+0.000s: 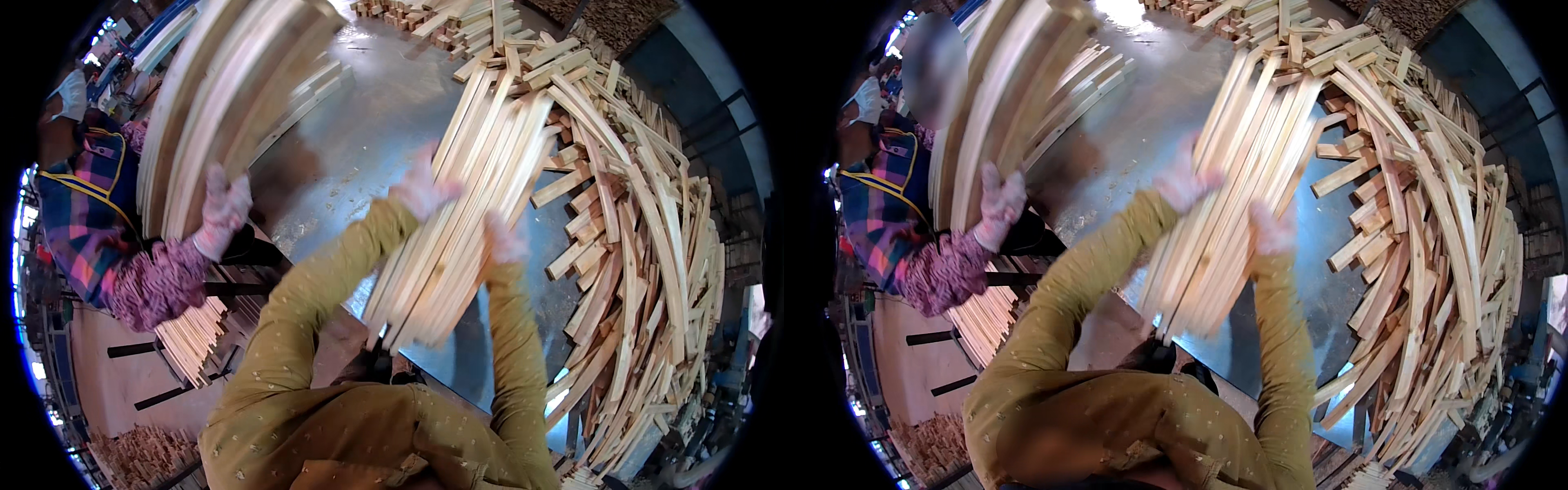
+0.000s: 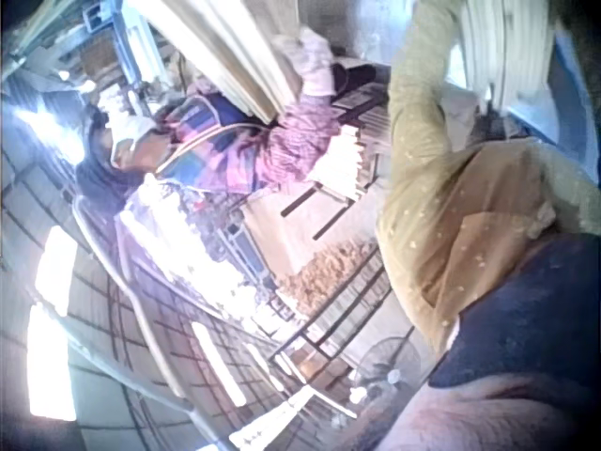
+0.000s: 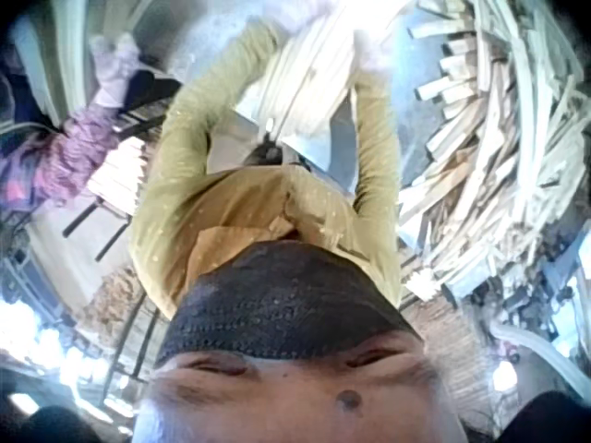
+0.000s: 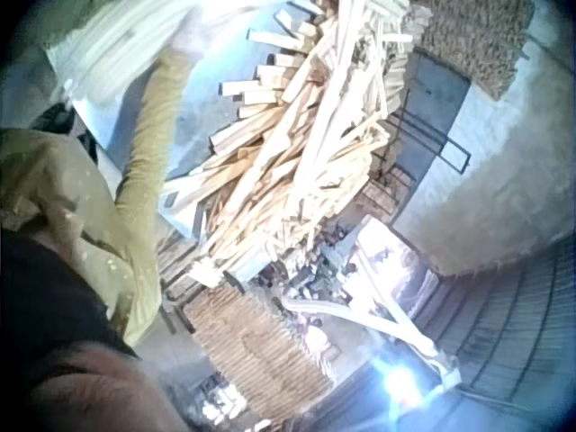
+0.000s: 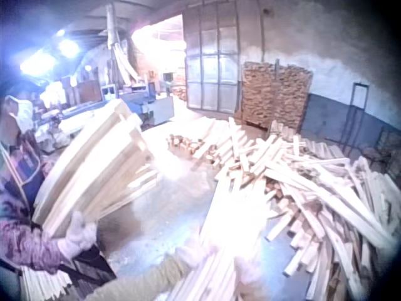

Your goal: The person sorts and stacks thin wooden planks on a metal table. They pick up planks from a large pile, align them, and place them into a neat stack. The person occasionally moves the stack to a different location on the table.

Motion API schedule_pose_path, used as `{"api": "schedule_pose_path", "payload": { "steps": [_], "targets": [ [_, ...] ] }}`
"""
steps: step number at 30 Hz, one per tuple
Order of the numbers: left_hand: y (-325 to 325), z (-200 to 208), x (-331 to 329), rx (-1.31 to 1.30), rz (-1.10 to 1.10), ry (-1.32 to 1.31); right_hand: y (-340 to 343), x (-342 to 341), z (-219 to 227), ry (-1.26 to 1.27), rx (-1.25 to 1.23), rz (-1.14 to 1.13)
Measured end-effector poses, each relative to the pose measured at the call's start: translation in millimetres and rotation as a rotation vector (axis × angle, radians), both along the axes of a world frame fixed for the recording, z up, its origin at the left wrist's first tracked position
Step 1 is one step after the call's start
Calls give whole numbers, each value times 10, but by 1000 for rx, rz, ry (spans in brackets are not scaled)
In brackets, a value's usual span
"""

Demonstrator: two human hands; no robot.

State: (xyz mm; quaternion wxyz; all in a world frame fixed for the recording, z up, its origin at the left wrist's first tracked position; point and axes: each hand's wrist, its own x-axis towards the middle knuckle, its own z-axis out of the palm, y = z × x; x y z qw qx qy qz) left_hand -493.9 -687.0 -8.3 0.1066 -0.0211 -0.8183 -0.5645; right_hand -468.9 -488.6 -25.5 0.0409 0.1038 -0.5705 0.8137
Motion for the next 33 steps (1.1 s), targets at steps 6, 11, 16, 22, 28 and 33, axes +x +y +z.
{"api": "schedule_pose_path", "payload": {
  "steps": [6,11,16,22,28,33],
  "targets": [
    [-486,1298,-1427,696,-227,644,3,-658,1898,407,78,-34],
    [-352,540,-582,1076,-523,-318,215,-384,1073,89,222,135],
    [-433,-1119,419,578,73,-545,-2,402,-777,-689,-47,268],
    [-641,-1212,955,567,54,-589,-301,932,-825,-784,-65,250],
    [-1718,-1372,952,536,58,-552,-1297,890,-913,-747,-141,293],
    [-2990,-1229,576,286,118,-542,-2692,697,-939,-677,-170,266]
  ]
}}
